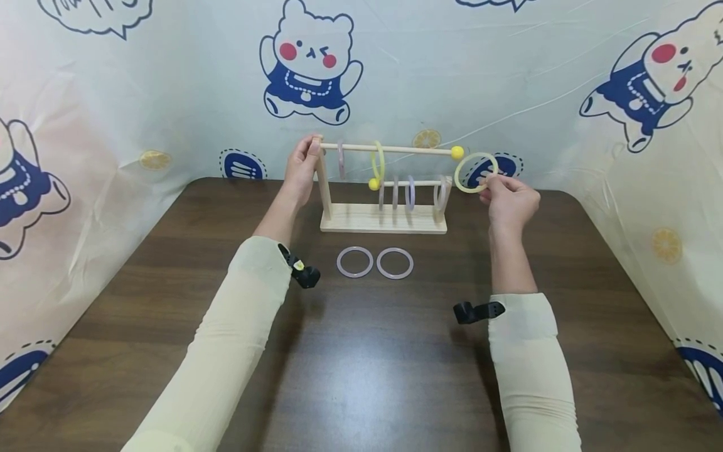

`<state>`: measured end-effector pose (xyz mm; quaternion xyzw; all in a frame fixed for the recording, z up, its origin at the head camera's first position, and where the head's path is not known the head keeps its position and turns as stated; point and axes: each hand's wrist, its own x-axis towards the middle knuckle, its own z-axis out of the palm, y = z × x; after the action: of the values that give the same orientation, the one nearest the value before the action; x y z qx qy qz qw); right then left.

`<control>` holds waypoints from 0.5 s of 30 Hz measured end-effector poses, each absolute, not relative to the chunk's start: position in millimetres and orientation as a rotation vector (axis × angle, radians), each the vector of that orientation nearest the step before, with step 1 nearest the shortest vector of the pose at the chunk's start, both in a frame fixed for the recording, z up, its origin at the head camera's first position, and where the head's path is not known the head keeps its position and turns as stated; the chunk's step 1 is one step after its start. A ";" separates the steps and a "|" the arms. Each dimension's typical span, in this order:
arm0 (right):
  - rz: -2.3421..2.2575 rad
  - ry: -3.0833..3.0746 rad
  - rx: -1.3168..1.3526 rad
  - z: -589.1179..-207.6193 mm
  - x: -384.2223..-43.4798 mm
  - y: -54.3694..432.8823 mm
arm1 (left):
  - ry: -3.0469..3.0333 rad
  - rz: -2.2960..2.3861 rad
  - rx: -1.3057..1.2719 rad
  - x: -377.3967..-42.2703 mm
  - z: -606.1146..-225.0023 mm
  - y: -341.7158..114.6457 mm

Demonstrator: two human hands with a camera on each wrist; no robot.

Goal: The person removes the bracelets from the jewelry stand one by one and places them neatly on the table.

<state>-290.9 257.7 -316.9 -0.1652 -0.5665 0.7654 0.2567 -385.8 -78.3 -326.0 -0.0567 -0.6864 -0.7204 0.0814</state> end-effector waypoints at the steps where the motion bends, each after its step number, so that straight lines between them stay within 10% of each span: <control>1: 2.078 -1.539 -0.442 -317.4 -290.5 257.6 | -2.048 -2.154 -0.170 -385.8 -326.1 -78.4; 15: 2.335 -1.570 -0.306 -323.3 -283.6 256.8 | -2.059 -2.161 -0.157 -386.7 -326.6 -78.5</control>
<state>-283.6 256.8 -323.3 -0.1068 -0.5480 0.8150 0.1552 -386.7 -78.5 -326.6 -0.0525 -0.6868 -0.7209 0.0762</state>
